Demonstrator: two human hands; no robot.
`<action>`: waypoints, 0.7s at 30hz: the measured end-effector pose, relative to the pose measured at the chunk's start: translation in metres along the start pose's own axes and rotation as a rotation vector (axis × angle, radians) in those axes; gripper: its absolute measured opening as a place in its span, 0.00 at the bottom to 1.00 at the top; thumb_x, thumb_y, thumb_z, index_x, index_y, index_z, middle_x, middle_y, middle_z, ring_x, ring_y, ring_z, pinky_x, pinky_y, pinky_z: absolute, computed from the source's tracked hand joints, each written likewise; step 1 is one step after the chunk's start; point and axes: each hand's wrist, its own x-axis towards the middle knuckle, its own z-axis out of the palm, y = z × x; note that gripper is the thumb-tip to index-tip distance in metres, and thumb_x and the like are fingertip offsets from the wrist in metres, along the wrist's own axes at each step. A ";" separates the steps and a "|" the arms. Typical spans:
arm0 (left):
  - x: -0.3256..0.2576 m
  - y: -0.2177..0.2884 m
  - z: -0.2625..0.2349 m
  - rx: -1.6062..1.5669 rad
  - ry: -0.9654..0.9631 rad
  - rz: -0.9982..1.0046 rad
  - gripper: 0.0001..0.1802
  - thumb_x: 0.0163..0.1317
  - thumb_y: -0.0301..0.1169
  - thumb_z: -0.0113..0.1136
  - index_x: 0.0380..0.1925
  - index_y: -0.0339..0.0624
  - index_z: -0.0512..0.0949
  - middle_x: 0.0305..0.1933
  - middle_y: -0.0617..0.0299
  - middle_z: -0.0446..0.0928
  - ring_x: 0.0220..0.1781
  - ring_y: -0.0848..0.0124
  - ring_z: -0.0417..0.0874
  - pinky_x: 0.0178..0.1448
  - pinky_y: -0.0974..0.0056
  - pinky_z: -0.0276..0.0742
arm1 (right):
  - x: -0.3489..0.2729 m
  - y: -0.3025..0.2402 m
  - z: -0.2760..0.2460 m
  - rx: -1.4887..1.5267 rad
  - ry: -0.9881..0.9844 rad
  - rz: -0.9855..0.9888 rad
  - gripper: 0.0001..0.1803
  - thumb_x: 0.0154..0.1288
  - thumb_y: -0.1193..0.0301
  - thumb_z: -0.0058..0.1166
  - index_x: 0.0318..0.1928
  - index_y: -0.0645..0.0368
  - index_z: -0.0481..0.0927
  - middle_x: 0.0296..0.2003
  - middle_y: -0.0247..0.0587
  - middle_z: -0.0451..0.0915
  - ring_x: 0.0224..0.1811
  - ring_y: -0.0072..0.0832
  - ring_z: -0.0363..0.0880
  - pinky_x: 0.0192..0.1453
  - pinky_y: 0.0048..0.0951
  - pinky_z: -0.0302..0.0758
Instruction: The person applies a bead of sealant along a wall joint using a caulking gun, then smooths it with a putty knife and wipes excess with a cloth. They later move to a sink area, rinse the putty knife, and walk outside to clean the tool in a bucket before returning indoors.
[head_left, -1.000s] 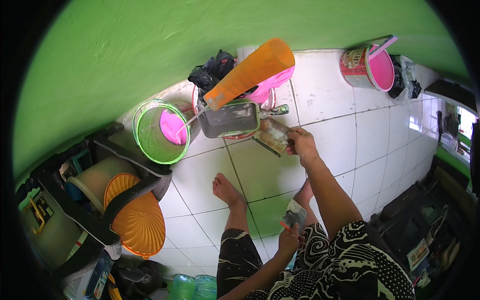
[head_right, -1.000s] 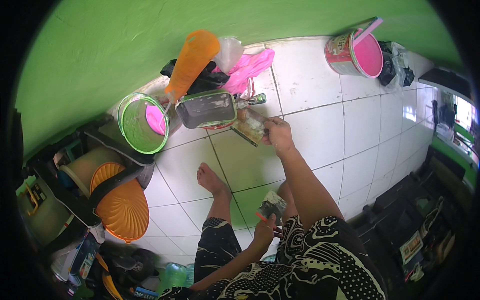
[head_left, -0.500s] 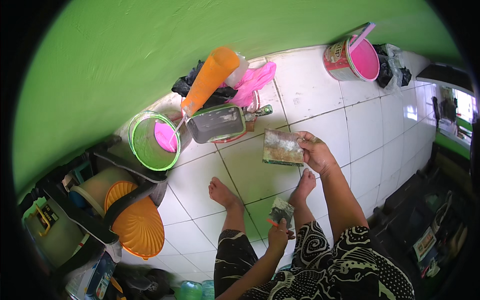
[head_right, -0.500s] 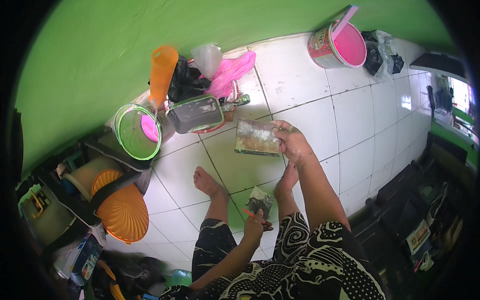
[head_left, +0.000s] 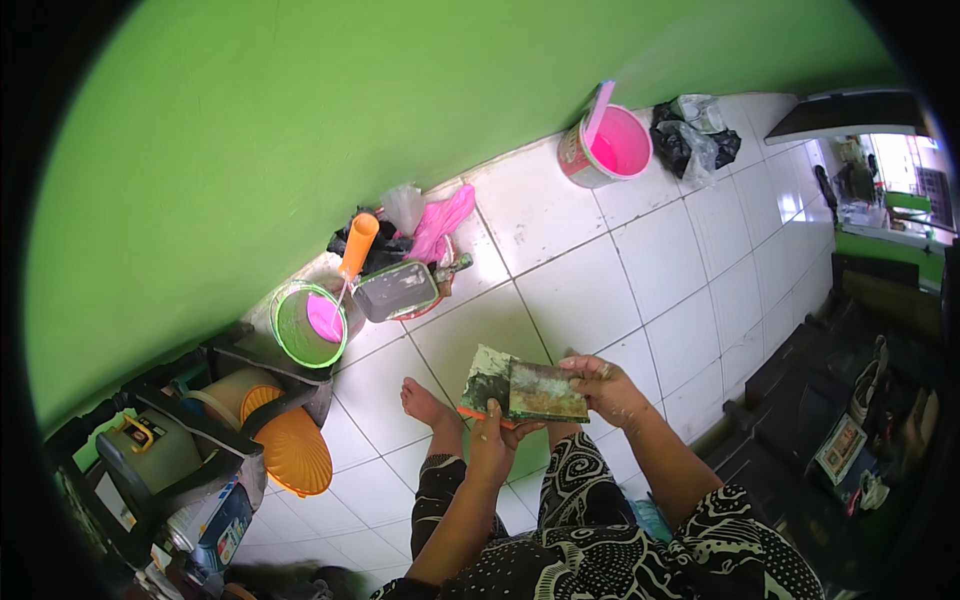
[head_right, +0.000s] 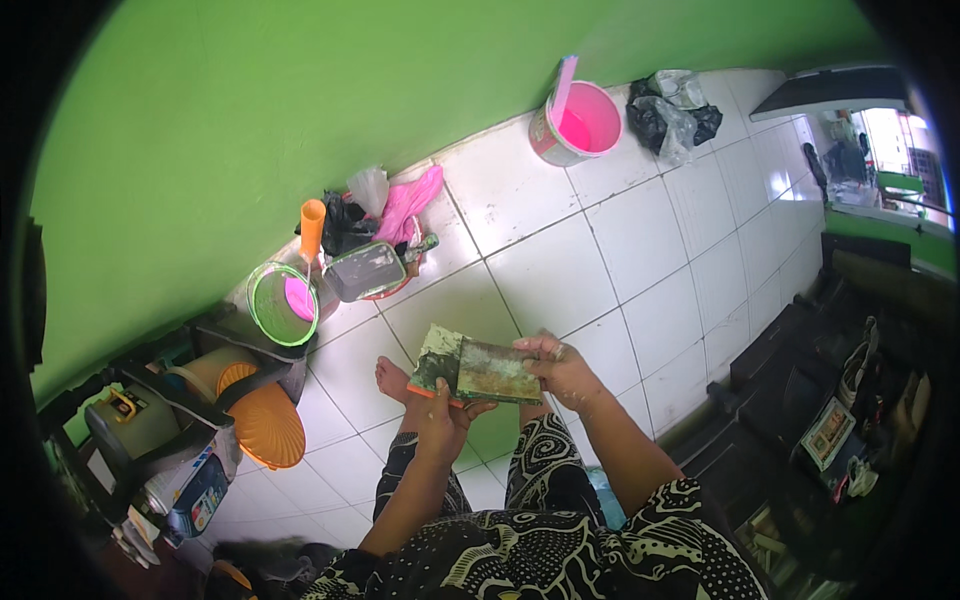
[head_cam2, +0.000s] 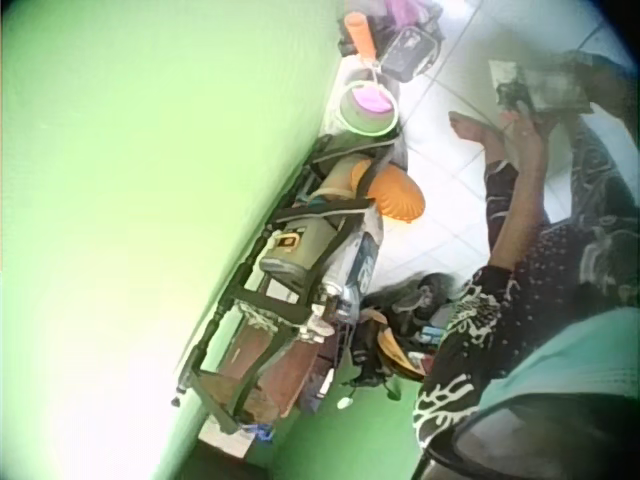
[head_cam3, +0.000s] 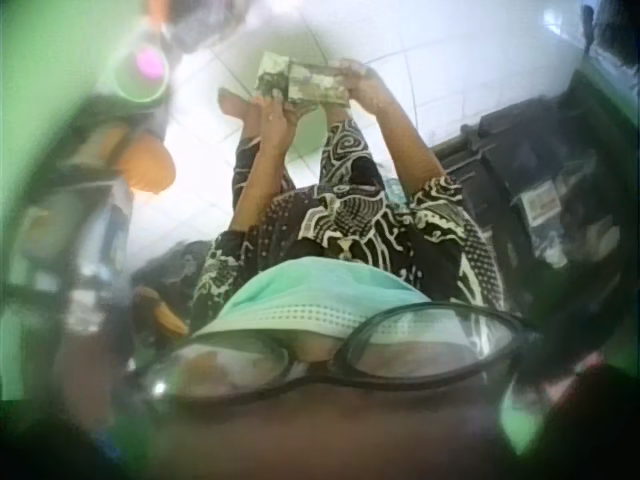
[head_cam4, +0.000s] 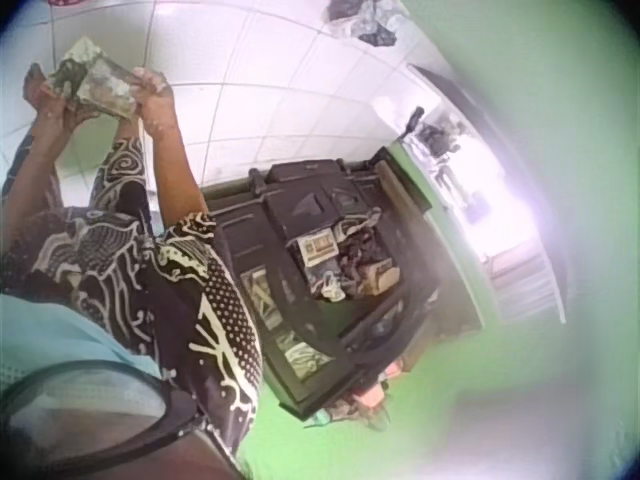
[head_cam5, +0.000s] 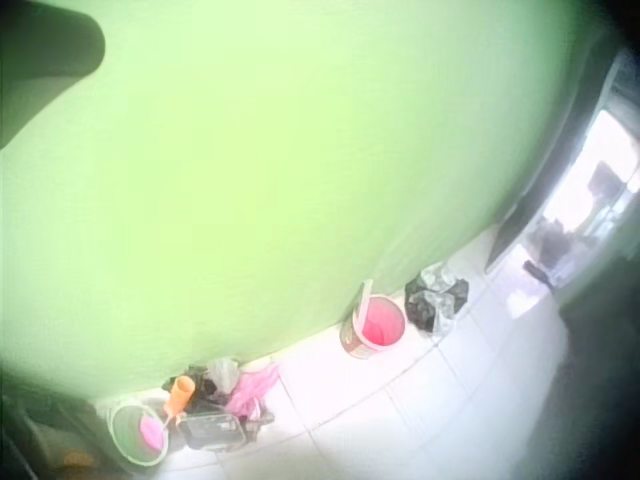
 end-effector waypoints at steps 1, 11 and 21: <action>-0.006 0.009 0.023 -0.008 -0.025 0.026 0.24 0.73 0.45 0.40 0.52 0.33 0.69 0.48 0.49 0.76 0.49 0.58 0.80 0.50 0.52 0.81 | -0.012 0.002 -0.001 0.036 0.012 -0.031 0.18 0.62 0.84 0.48 0.52 0.60 0.75 0.48 0.39 0.75 0.48 0.27 0.76 0.49 0.28 0.77; -0.082 0.034 0.194 0.429 -0.237 -0.122 0.15 0.65 0.24 0.42 0.48 0.21 0.68 0.48 0.46 0.75 0.48 0.54 0.81 0.49 0.47 0.85 | -0.161 -0.069 -0.040 -0.276 0.217 -0.406 0.21 0.59 0.77 0.55 0.55 0.62 0.76 0.48 0.48 0.77 0.51 0.33 0.76 0.57 0.30 0.72; -0.127 -0.024 0.386 0.626 -0.339 -0.094 0.16 0.63 0.24 0.42 0.46 0.23 0.69 0.44 0.48 0.76 0.42 0.58 0.82 0.46 0.52 0.87 | -0.369 -0.169 -0.109 -1.294 0.591 -0.611 0.45 0.52 0.59 0.63 0.68 0.60 0.60 0.68 0.70 0.47 0.73 0.61 0.42 0.72 0.44 0.54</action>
